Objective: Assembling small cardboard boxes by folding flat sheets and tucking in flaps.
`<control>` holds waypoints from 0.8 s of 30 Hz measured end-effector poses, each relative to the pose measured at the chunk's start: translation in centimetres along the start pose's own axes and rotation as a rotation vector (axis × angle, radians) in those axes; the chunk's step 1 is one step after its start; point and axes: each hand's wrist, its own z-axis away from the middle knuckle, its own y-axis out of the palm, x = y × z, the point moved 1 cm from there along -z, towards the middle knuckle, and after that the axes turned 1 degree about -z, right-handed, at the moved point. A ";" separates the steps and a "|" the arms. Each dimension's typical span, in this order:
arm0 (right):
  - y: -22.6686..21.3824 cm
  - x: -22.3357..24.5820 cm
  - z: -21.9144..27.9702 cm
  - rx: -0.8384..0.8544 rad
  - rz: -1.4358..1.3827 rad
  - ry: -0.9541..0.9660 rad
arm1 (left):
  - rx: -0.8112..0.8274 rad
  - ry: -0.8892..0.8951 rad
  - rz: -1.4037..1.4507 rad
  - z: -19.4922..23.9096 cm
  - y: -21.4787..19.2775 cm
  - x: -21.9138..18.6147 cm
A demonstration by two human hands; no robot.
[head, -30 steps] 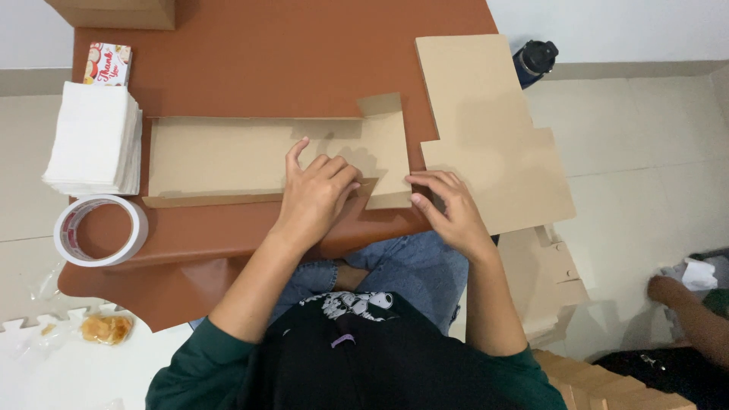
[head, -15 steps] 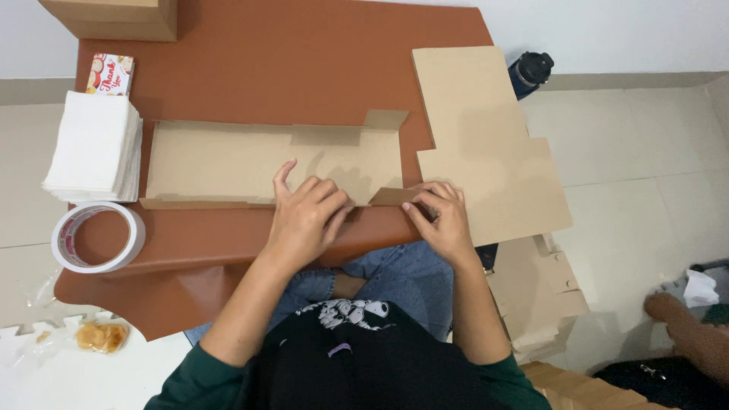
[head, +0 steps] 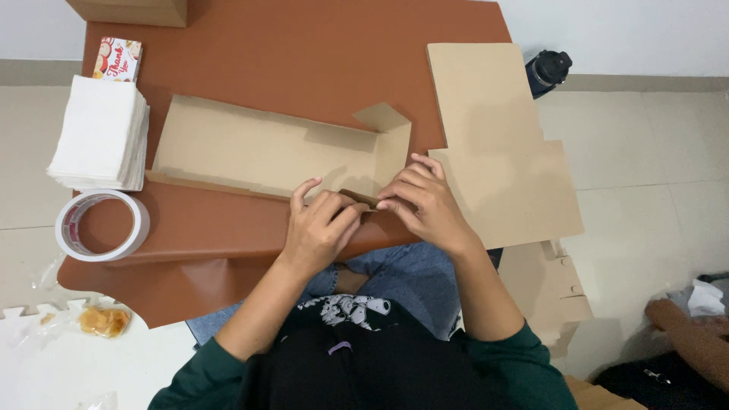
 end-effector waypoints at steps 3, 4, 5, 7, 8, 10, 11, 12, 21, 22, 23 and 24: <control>0.2 0.1 -0.8 0.042 -0.035 -0.028 | -0.081 0.060 0.018 0.2 0.2 -0.1; 0.1 0.2 -1.0 0.043 -0.037 -0.029 | -0.080 0.059 0.017 0.2 0.1 -0.3; -0.1 0.3 -1.1 0.062 -0.061 -0.017 | -0.114 0.065 0.011 0.2 0.0 -0.4; -0.3 0.2 -1.2 0.084 -0.086 -0.004 | -0.146 0.069 0.006 0.5 0.2 -0.5; -0.4 0.2 -1.2 0.095 -0.096 -0.001 | -0.170 0.098 -0.011 0.8 0.4 -0.5; -0.5 0.2 -1.1 0.108 -0.106 0.003 | -0.192 0.126 -0.028 0.9 0.7 -0.6; -0.6 0.4 -1.0 0.119 -0.113 0.004 | -0.211 0.123 -0.045 0.9 0.7 -0.8; -0.6 0.5 -1.1 0.129 -0.119 0.004 | -0.230 0.123 -0.062 0.7 0.6 -0.9; -1.3 1.9 -1.6 0.237 -0.063 0.045 | -0.261 0.184 -0.114 0.4 0.5 -0.9; -1.4 2.1 -1.7 0.237 -0.062 0.045 | -0.262 0.184 -0.113 0.5 0.5 -1.0; -1.5 2.3 -1.8 0.260 -0.051 0.046 | -0.269 0.189 -0.122 0.5 0.5 -1.0; -1.6 2.4 -1.9 0.283 -0.039 0.047 | -0.276 0.193 -0.131 0.6 0.5 -1.0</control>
